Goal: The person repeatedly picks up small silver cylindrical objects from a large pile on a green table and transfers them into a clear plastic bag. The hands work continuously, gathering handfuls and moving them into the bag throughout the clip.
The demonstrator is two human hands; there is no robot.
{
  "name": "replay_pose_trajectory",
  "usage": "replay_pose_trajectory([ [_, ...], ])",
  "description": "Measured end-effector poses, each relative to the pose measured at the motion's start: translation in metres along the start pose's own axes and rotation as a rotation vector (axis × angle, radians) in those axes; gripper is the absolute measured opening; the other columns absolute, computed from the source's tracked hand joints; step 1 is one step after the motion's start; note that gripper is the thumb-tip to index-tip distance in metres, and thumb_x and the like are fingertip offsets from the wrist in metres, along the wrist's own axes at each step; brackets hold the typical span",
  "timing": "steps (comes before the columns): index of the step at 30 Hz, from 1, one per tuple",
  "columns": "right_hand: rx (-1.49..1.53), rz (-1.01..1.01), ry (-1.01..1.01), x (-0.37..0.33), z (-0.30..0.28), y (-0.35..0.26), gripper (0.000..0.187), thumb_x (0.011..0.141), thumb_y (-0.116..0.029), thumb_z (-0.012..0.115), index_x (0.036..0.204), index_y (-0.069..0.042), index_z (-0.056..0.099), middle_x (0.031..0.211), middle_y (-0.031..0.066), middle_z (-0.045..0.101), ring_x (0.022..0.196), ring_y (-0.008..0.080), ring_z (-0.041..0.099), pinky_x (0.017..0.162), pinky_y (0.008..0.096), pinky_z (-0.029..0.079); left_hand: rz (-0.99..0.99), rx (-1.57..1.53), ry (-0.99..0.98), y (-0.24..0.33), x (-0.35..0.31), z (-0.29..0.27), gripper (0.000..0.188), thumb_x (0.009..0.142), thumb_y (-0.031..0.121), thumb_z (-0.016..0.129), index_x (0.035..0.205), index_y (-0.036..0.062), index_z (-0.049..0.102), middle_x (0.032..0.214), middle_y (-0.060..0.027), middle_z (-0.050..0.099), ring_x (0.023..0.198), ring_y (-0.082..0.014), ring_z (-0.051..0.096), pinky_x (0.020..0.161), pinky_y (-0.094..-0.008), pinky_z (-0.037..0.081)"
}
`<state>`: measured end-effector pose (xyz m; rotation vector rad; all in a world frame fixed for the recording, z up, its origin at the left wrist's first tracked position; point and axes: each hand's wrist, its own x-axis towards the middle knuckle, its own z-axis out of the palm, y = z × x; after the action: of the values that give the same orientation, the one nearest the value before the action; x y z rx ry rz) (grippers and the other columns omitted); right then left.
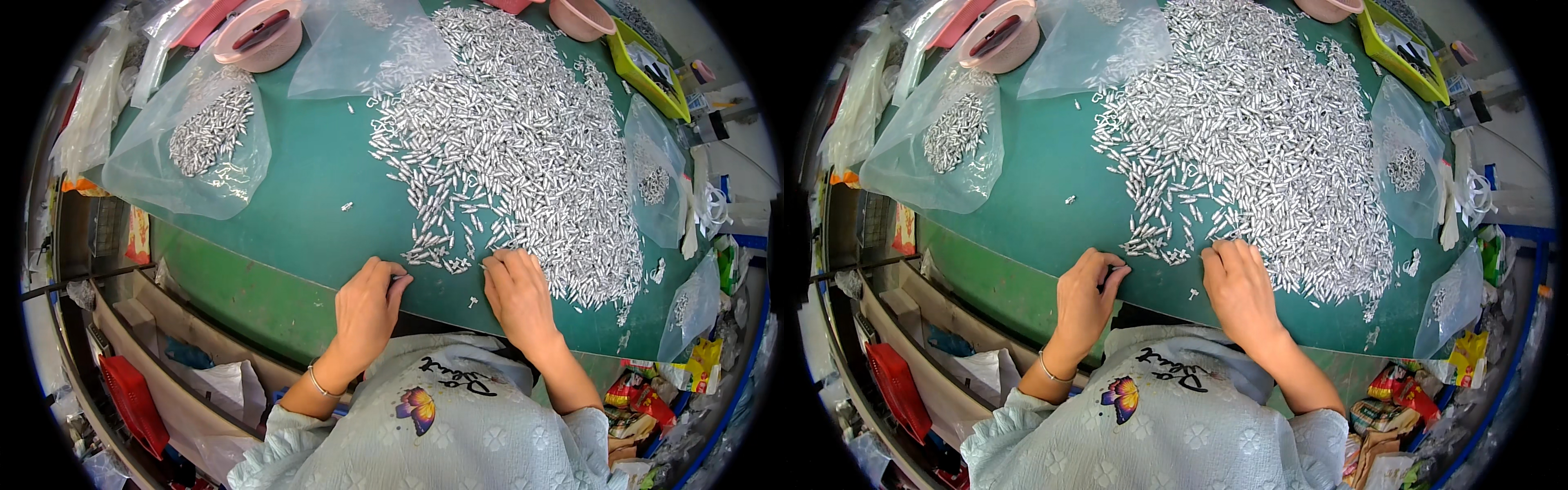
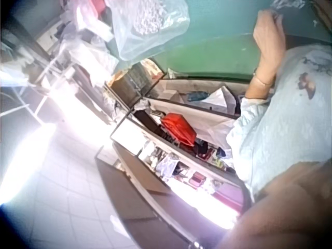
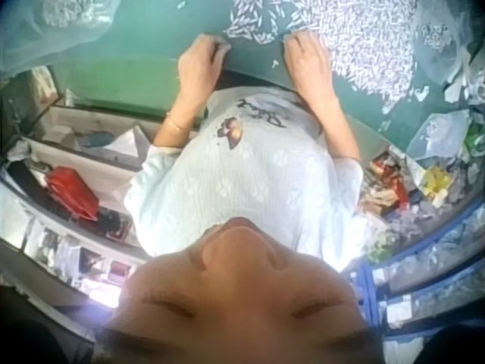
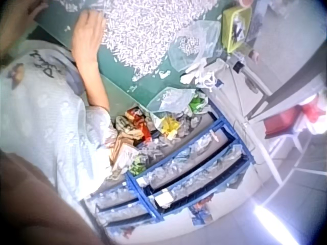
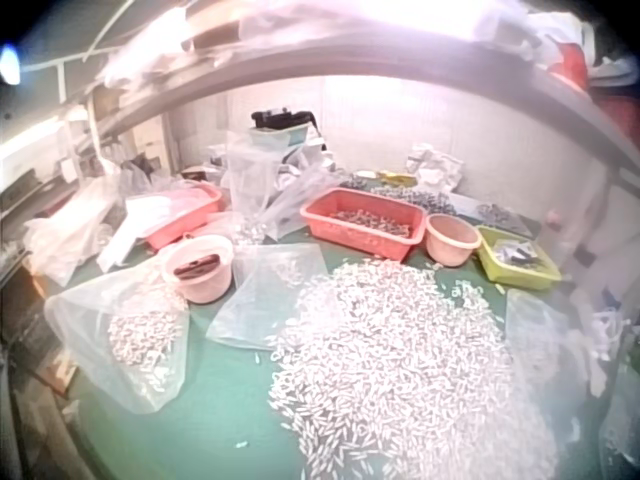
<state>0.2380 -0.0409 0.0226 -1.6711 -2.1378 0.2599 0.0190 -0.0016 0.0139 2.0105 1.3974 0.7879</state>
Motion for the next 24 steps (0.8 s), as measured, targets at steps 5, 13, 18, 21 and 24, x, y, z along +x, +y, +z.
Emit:
replay_pose_trajectory([
  [5,0.074,0.03,0.058,0.003,0.005,0.004,0.021,0.076,0.001,0.063,0.096,0.003,0.06,0.094,0.0137,0.055,0.086,0.0303,0.053,0.076,0.0393,0.043,-0.214,-0.419,-0.235,-0.002,-0.002,-0.008,0.008,0.086,0.005,0.068,0.088,0.002,0.06,0.075,-0.0053,0.055,0.059,-0.0147,0.047,0.052,-0.0298,0.039],
  [13,0.03,0.013,-0.014,0.008,0.0,0.0,0.019,0.074,0.001,0.062,0.093,0.003,0.059,0.09,0.0141,0.052,0.088,0.0312,0.053,0.079,0.0403,0.046,-0.713,-1.536,-0.808,0.007,-0.022,0.007,0.019,0.099,0.016,0.05,0.109,-0.0002,0.055,0.1,-0.0129,0.062,0.079,-0.0146,0.058,0.067,-0.0262,0.049],
  [18,0.097,-0.002,0.065,0.009,0.004,0.006,0.019,0.071,0.004,0.063,0.089,0.001,0.059,0.089,0.0124,0.054,0.084,0.0302,0.056,0.073,0.0398,0.049,-0.763,-1.554,-0.733,0.015,-0.027,0.015,0.035,0.1,0.015,0.047,0.129,-0.005,0.049,0.117,-0.0172,0.059,0.105,-0.0216,0.059,0.09,-0.0336,0.05],
  [21,0.256,0.018,0.112,0.012,0.007,0.003,0.018,0.071,0.006,0.064,0.088,0.0,0.06,0.088,0.0113,0.055,0.082,0.0299,0.057,0.071,0.0395,0.05,-0.794,-1.61,-0.638,0.022,-0.023,0.016,0.039,0.102,0.015,0.044,0.134,-0.0069,0.045,0.126,-0.0198,0.056,0.117,-0.0261,0.056,0.1,-0.0371,0.047],
  [24,0.317,0.023,0.097,0.015,0.011,0.002,0.018,0.073,0.006,0.065,0.089,0.001,0.06,0.09,0.0117,0.056,0.084,0.0303,0.057,0.072,0.0392,0.05,-0.76,-1.631,-0.567,0.025,-0.021,0.016,0.04,0.102,0.016,0.042,0.134,-0.008,0.044,0.13,-0.0216,0.054,0.122,-0.0282,0.054,0.105,-0.0379,0.043],
])
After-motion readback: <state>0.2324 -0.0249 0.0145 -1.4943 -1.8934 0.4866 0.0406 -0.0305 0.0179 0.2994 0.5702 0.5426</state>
